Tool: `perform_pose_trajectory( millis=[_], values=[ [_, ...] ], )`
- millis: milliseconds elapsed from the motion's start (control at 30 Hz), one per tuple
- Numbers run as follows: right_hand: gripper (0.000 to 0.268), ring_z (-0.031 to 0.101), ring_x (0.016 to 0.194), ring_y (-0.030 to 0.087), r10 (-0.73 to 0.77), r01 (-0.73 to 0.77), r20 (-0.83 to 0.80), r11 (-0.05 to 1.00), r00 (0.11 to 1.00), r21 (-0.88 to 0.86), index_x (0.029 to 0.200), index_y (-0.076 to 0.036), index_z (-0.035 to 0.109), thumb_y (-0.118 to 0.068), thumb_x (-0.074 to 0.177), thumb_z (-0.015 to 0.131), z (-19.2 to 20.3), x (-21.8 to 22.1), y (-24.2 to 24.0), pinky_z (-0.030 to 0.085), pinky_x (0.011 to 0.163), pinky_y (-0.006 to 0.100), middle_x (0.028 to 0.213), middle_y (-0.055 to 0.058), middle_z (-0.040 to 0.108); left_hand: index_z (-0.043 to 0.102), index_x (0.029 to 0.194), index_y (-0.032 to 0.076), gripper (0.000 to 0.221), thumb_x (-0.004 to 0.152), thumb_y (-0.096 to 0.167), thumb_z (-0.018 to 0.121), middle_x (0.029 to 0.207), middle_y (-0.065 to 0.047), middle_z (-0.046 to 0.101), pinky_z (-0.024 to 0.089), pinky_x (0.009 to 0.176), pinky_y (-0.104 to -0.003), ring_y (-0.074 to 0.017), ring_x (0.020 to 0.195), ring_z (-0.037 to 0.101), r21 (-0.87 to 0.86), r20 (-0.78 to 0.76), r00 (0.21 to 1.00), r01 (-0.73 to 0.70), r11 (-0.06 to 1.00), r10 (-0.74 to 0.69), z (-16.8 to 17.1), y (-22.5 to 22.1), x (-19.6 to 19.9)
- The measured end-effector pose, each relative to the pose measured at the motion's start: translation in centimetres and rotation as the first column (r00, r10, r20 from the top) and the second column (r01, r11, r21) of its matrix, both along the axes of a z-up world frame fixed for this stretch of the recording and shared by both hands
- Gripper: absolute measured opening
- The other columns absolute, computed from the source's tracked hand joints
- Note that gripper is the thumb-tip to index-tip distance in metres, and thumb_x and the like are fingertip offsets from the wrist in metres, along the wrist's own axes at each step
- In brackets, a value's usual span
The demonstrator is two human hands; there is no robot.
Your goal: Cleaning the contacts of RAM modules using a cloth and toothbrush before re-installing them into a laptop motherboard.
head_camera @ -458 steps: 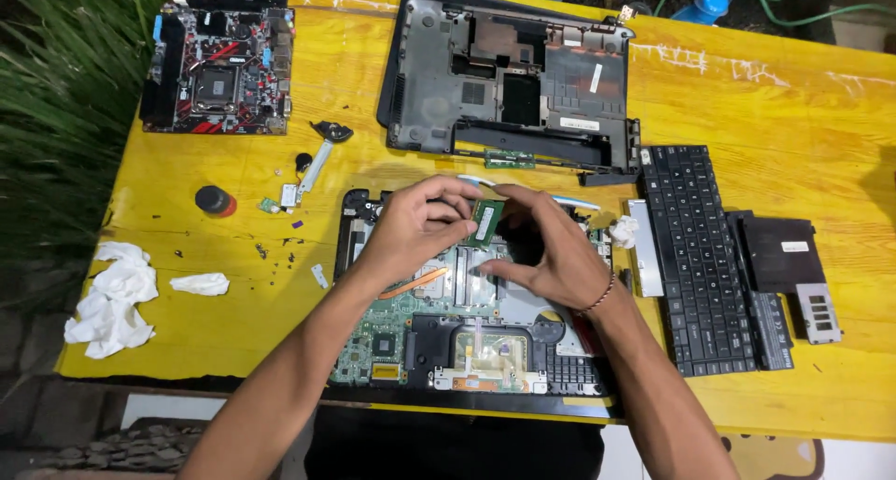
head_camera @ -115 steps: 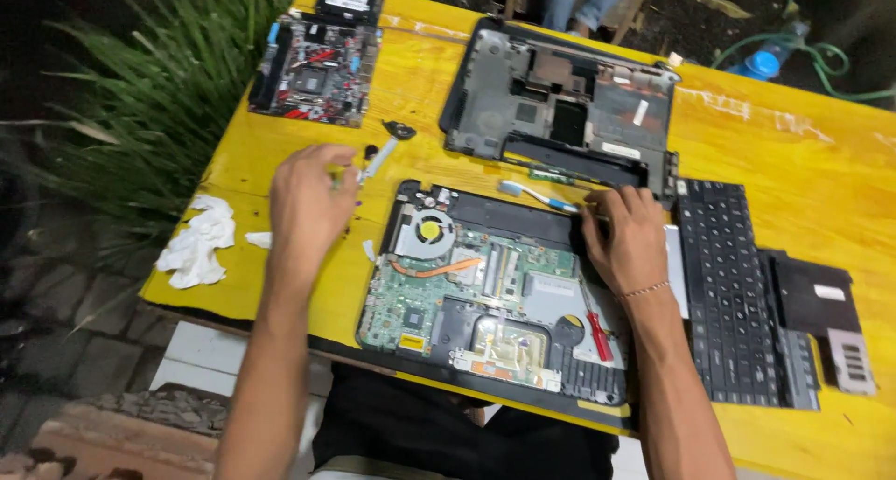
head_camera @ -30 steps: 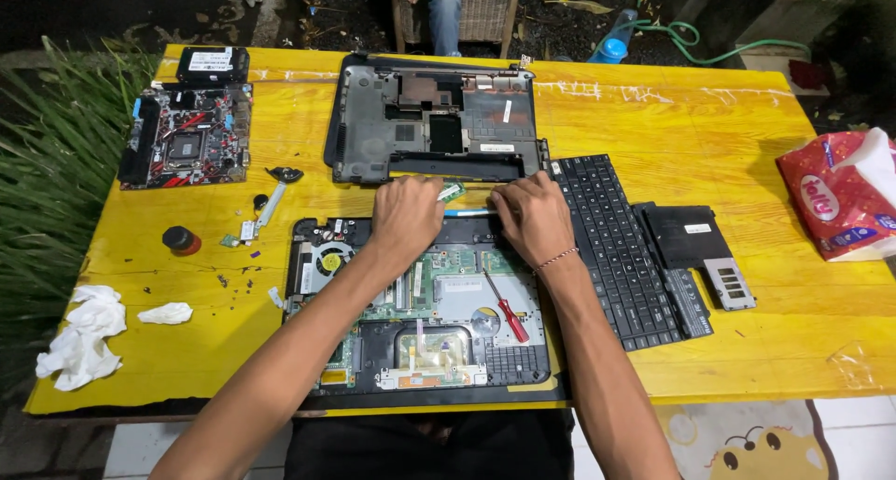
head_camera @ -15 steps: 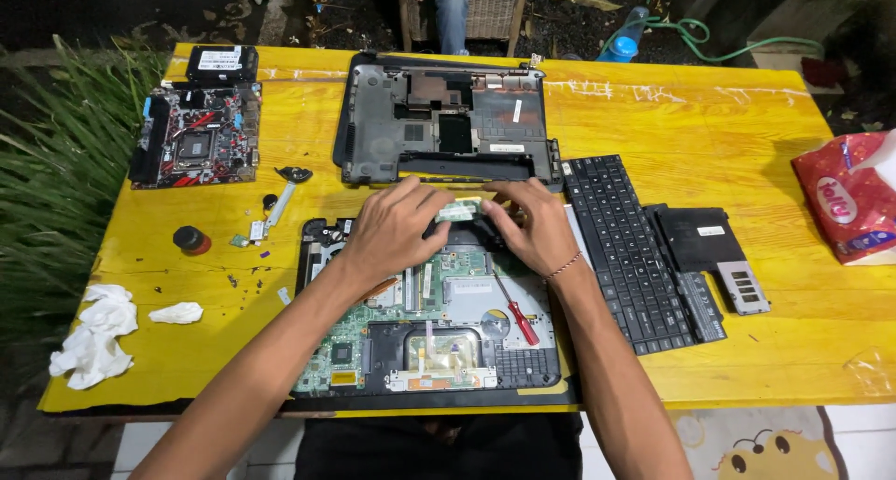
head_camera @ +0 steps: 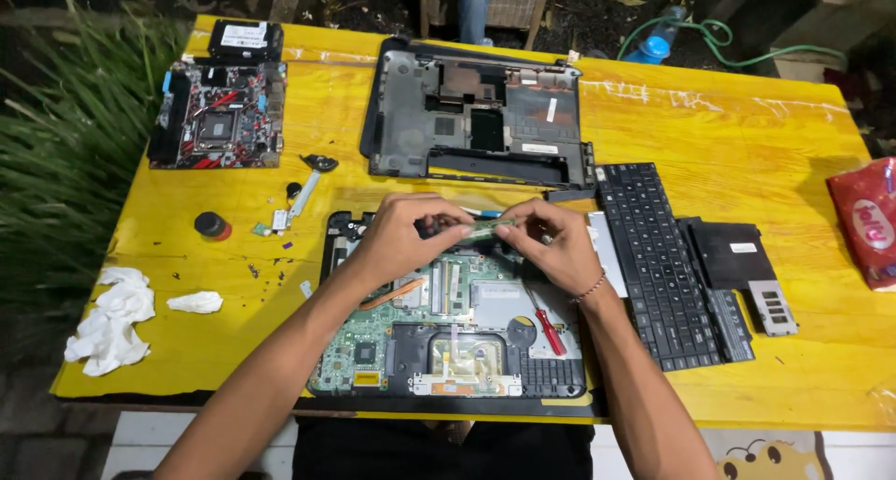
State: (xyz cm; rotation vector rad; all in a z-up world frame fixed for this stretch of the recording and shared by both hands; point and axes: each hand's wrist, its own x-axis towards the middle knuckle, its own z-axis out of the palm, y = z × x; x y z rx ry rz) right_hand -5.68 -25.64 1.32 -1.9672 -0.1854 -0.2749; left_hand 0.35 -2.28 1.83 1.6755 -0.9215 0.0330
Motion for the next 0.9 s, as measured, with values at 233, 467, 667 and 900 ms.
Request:
perform_pose_trajectory(
  millis=[233, 467, 667, 900],
  values=[
    [0.039, 0.052, 0.061, 0.012, 0.034, -0.034, 0.008, 0.991, 0.999, 0.130, 0.117, 0.001, 0.070, 0.005, 0.080, 0.083, 0.3, -0.4, 1.5, 0.048, 0.059, 0.026, 0.071, 0.008, 0.067, 0.077, 0.097, 0.004, 0.011, 0.089, 0.010, 0.075, 0.076, -0.013, 0.076, 0.059, 0.063, -0.030, -0.0186, 0.069, 0.073, -0.127, -0.266, 0.962, 0.028, 0.992, -0.061, -1.0, 1.0, 0.4],
    [0.079, 0.065, 0.075, 0.022, 0.056, -0.054, 0.133, 0.998, 0.989, -0.022, 0.134, 0.003, 0.057, -0.004, 0.066, 0.096, -0.3, -0.5, 2.6, 0.052, 0.065, 0.033, 0.101, 0.016, 0.070, 0.072, 0.096, -0.005, 0.015, 0.085, 0.005, 0.077, 0.080, -0.018, 0.076, 0.064, 0.067, -0.032, -0.0212, 0.071, 0.076, -0.208, -0.517, 0.835, 0.092, 0.974, -0.189, -1.8, 1.5, 0.4],
    [0.064, 0.067, 0.069, 0.023, 0.012, 0.014, 0.212, 0.993, 0.977, -0.118, 0.127, 0.003, 0.062, -0.002, 0.071, 0.093, -0.4, -0.4, 2.8, 0.054, 0.061, 0.032, 0.093, 0.013, 0.070, 0.070, 0.092, -0.005, 0.015, 0.085, 0.005, 0.077, 0.078, -0.018, 0.075, 0.065, 0.068, -0.032, -0.0201, 0.071, 0.076, -0.240, -0.580, 0.779, 0.113, 0.964, -0.236, -1.5, 1.4, 0.1],
    [0.029, 0.065, 0.064, 0.022, -0.024, 0.037, 0.184, 0.997, 0.983, -0.065, 0.114, 0.002, 0.069, -0.001, 0.087, 0.078, 0.2, -0.6, 2.8, 0.054, 0.062, 0.035, 0.080, 0.011, 0.072, 0.072, 0.093, -0.006, 0.013, 0.086, 0.003, 0.075, 0.079, -0.018, 0.075, 0.064, 0.067, -0.030, -0.0218, 0.072, 0.076, -0.220, -0.547, 0.809, 0.107, 0.970, -0.213, -1.2, 1.4, 0.2]
  ],
)
